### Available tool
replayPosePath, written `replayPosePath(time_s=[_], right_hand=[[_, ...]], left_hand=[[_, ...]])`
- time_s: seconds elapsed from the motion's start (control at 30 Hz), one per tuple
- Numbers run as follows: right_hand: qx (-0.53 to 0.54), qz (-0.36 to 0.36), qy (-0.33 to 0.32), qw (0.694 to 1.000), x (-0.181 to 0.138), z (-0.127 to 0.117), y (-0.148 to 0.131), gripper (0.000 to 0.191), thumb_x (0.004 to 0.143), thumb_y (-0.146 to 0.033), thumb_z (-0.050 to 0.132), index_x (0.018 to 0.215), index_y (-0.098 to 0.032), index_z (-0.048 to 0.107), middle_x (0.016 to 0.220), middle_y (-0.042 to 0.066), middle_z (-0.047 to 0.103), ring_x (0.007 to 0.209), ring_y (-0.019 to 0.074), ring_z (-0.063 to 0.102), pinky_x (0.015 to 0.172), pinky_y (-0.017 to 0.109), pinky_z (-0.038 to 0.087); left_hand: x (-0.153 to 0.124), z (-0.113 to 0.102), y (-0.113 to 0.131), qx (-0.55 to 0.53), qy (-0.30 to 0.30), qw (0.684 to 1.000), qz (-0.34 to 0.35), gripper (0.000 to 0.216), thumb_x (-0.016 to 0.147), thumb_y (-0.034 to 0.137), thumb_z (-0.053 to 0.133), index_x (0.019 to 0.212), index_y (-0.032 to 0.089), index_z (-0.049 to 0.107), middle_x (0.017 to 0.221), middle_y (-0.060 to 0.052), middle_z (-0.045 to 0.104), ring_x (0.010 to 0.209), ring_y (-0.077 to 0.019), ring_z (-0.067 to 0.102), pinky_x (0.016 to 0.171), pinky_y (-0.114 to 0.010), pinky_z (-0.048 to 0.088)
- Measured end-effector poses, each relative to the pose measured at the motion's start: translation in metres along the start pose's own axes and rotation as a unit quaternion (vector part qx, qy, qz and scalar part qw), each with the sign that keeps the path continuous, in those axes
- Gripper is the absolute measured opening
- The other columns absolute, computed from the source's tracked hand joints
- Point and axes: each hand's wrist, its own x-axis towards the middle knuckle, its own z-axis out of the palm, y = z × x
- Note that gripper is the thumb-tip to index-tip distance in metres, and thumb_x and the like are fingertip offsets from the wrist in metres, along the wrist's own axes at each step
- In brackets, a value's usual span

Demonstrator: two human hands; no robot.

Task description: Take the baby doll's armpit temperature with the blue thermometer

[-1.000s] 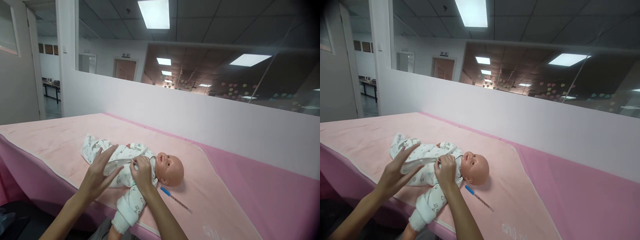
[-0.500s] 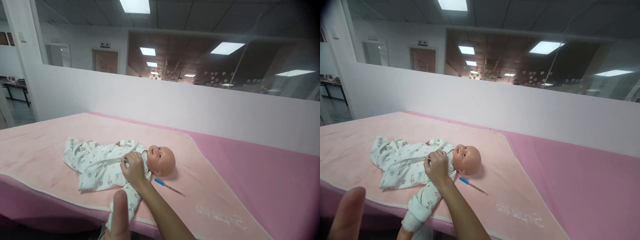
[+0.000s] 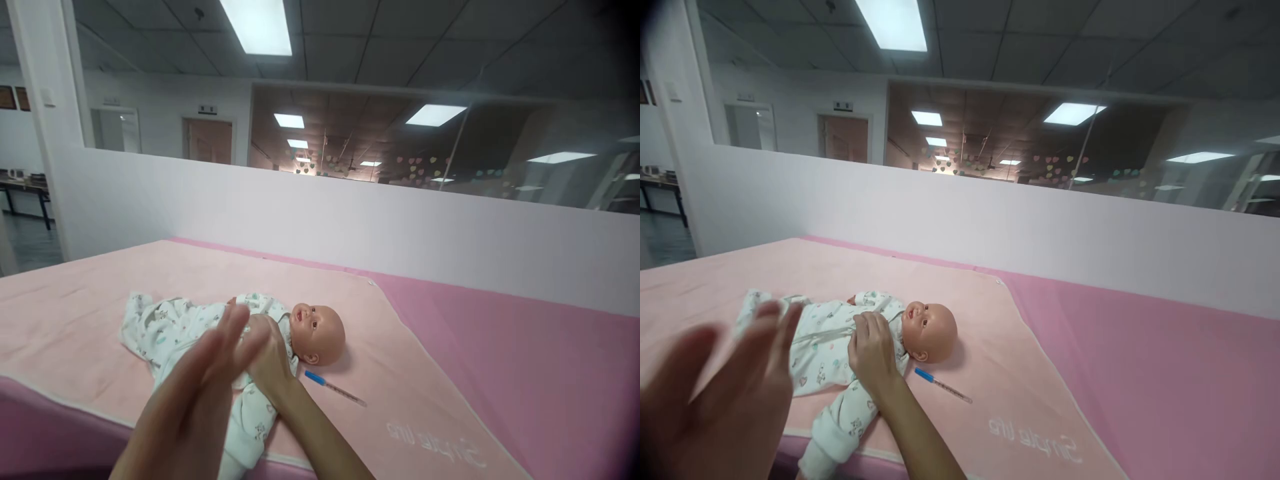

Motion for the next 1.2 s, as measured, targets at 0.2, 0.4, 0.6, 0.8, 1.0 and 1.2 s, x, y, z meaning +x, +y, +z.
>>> replayPosePath(time_s=[0.2,0.4,0.6,0.8,1.0,1.2], right_hand=[[0.015,0.048,0.031,0.998,-0.054,-0.051,-0.005,0.037,0.085,-0.014,0.037,0.121,-0.018,0.043,0.111,0.010,0.059,0.105,0.0185,0.055,0.086,0.032,0.049],[-0.162,0.299,-0.089,0.936,-0.115,-0.114,0.049,0.032,0.078,-0.020,0.046,0.105,-0.012,0.062,0.105,0.014,0.063,0.099,0.0258,0.059,0.087,0.039,0.048],[-0.210,0.327,-0.157,0.908,-0.140,-0.147,0.060,0.033,0.085,-0.022,0.038,0.089,-0.017,0.070,0.099,0.008,0.068,0.094,0.0213,0.063,0.085,0.030,0.048],[-0.211,0.262,-0.034,0.941,-0.130,-0.172,0.025,0.027,0.088,-0.032,0.042,0.091,-0.023,0.068,0.087,0.002,0.071,0.076,0.0172,0.066,0.064,0.022,0.048],[-0.212,0.107,-0.031,0.971,-0.022,-0.127,-0.003,0.029,0.088,-0.013,0.039,0.080,-0.021,0.065,0.067,0.001,0.066,0.064,0.0130,0.057,0.079,0.032,0.035],[-0.305,0.097,-0.236,0.917,0.045,-0.066,0.011,0.023,0.074,-0.002,0.047,0.059,-0.016,0.058,0.063,0.006,0.061,0.072,0.0184,0.055,0.079,0.038,0.026]], left_hand=[[0.073,0.005,-0.071,0.134,-0.091,0.978,-0.131,0.040,0.081,0.049,0.047,0.105,0.020,0.061,0.095,-0.008,0.067,0.093,-0.0243,0.060,0.083,-0.039,0.047],[0.059,0.001,-0.144,0.282,-0.330,0.888,-0.151,0.039,0.078,0.051,0.047,0.103,0.026,0.064,0.129,-0.006,0.049,0.121,-0.0276,0.041,0.101,-0.045,0.033],[0.052,-0.001,-0.139,0.246,-0.318,0.900,-0.167,0.038,0.077,0.053,0.048,0.094,0.026,0.070,0.130,-0.004,0.049,0.122,-0.0289,0.039,0.102,-0.042,0.031],[0.068,-0.008,-0.143,0.091,-0.161,0.935,-0.303,0.048,0.070,0.059,0.054,0.086,0.017,0.071,0.095,-0.005,0.069,0.097,-0.0269,0.058,0.089,-0.034,0.043],[0.083,-0.004,-0.125,-0.004,-0.164,0.927,-0.337,0.046,0.071,0.055,0.056,0.091,0.016,0.070,0.097,-0.006,0.068,0.096,-0.0235,0.058,0.081,-0.028,0.044],[0.083,0.003,-0.104,0.099,-0.218,0.940,-0.244,0.046,0.076,0.056,0.048,0.075,0.015,0.067,0.065,-0.002,0.061,0.062,-0.0148,0.051,0.054,-0.023,0.036]])
